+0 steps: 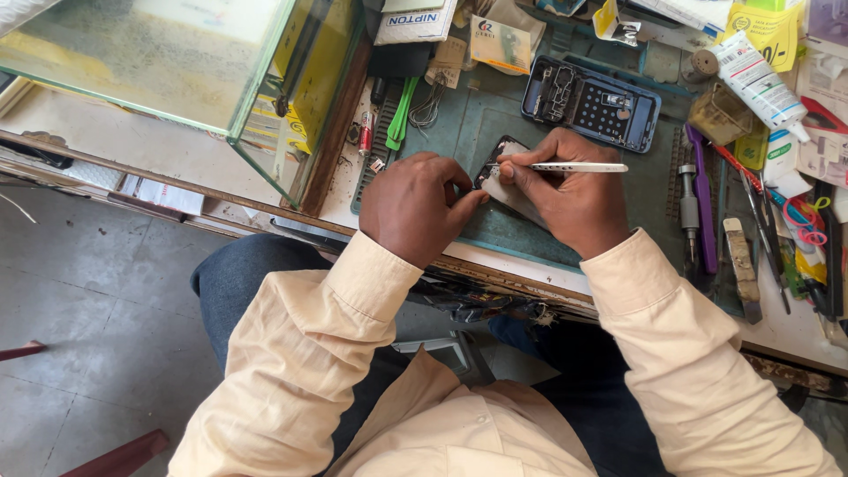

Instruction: The person uses a metal spudger to pry and separate components on the back of a disassembled mobile phone. They work along the edges and corners of the device, occasionally lifting the casing to inspect the interior.

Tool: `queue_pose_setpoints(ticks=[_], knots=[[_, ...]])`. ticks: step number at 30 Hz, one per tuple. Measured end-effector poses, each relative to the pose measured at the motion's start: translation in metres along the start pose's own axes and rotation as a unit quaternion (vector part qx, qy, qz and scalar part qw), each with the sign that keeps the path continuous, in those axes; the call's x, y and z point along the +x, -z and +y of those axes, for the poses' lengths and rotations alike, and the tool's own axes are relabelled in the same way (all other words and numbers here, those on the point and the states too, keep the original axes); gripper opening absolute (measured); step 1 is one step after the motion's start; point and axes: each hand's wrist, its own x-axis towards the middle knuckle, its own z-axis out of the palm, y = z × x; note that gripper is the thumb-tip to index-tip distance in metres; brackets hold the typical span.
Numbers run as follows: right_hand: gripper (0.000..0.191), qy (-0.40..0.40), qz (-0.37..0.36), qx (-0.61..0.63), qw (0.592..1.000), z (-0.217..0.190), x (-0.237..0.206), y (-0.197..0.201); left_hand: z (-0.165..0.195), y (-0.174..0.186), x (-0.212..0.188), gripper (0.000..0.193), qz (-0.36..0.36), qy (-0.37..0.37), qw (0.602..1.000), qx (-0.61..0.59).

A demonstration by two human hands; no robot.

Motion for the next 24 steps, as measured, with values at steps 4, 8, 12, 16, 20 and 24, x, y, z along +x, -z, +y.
queue_pose_setpoints(ticks=[4,8,12,16,20,24], knots=[[0.015,-0.002,0.004,0.013,1.0,0.003,0.0,0.0,0.0,0.0,0.0,0.022,-0.004,0.008,1.0,0.002],[0.013,-0.022,0.006,0.064,0.998,0.009,0.001,0.0,0.001,0.001,0.001,0.023,-0.007,0.012,1.0,0.002],[0.015,-0.013,0.013,0.089,0.996,0.012,-0.001,0.001,0.002,0.003,0.002,0.025,-0.01,0.005,1.0,0.006],[0.015,-0.018,0.001,0.091,0.996,0.013,0.0,0.002,0.002,0.008,0.007,0.027,-0.026,0.03,0.999,-0.03],[0.011,-0.045,0.017,0.114,0.992,0.011,-0.001,0.005,0.003,0.006,0.021,0.024,-0.029,0.042,0.998,-0.045],[0.012,-0.061,0.027,0.133,0.989,0.011,0.001,0.005,0.007,0.001,0.032,0.017,-0.026,0.036,0.999,-0.011]])
